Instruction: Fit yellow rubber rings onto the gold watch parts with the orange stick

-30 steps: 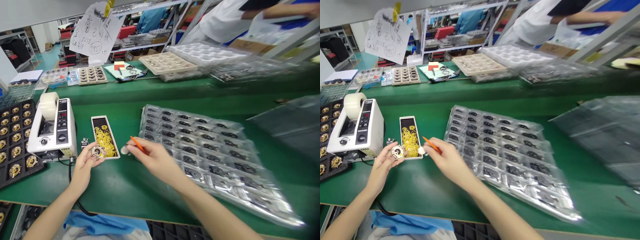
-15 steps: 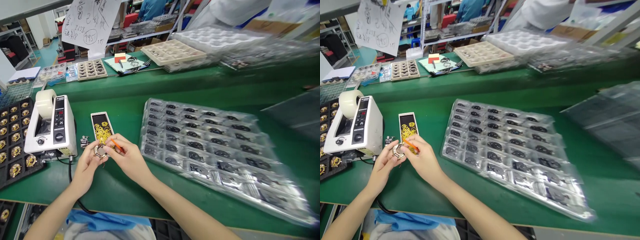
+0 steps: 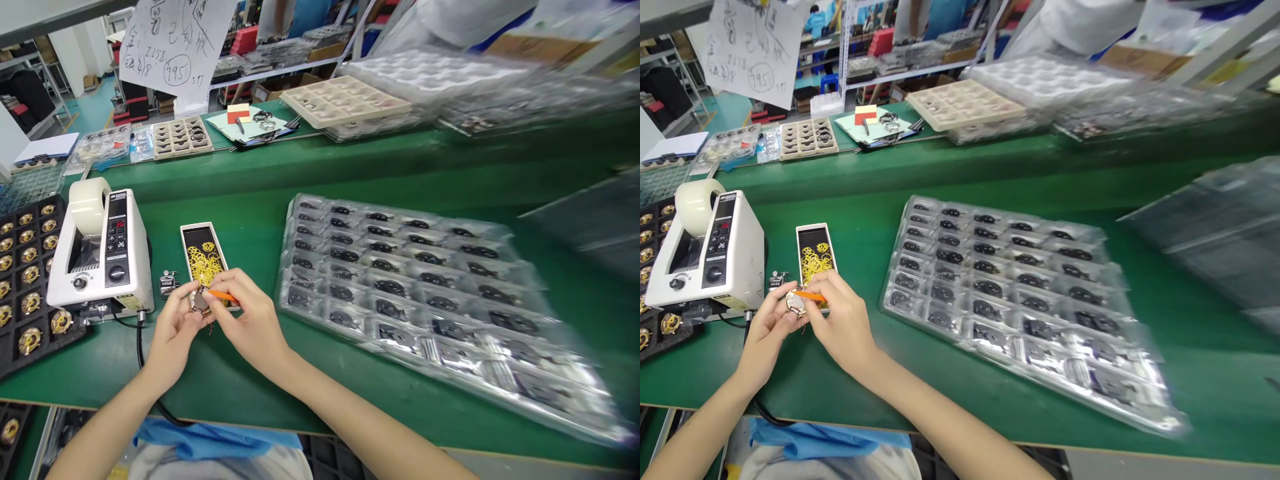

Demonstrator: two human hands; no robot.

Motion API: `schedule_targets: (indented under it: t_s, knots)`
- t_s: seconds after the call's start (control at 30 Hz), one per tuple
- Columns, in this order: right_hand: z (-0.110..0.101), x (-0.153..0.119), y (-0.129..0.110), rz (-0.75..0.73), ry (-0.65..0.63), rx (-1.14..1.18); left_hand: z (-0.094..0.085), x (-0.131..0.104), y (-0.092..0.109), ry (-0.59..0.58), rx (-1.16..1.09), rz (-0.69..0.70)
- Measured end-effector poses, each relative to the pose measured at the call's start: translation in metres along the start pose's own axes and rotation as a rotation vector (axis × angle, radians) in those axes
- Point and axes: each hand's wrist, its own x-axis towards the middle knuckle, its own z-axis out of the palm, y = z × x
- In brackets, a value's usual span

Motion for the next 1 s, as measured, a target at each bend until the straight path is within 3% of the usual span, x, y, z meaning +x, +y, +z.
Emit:
schedule_targets:
  t_s: [0.23, 0.33, 0.5, 0.67, 0.77, 0.9, 1.0]
  knots:
    - [0.007, -0.009, 0.0, -0.134, 0.04, -0.227, 0.001, 0.005, -0.005, 0.122, 0.03, 0.078]
    - [0.003, -0.007, 0.001, -0.093, 0.019, -0.136, 0.001, 0.005, -0.005, 0.147, 0.032, 0.087]
    - [-0.003, 0.003, 0.0, 0.044, -0.174, 0.119, 0.001, 0.003, -0.004, 0.139, 0.027, 0.098]
    - [-0.001, 0.006, 0.001, 0.073, -0.189, 0.129, -0.002, 0.003, -0.008, 0.088, 0.122, 0.086]
    - [-0.001, 0.004, 0.003, -0.084, -0.144, 0.011, -0.007, 0.005, -0.006, 0.029, 0.333, 0.158]
    - [-0.006, -0.004, 0.001, -0.516, 0.086, -0.222, -0.013, 0.007, 0.002, 0.133, 0.617, 0.382]
    - [-0.009, -0.01, -0.004, -0.744, 0.224, -0.382, -0.012, 0.007, 0.006, 0.184, 0.467, 0.26]
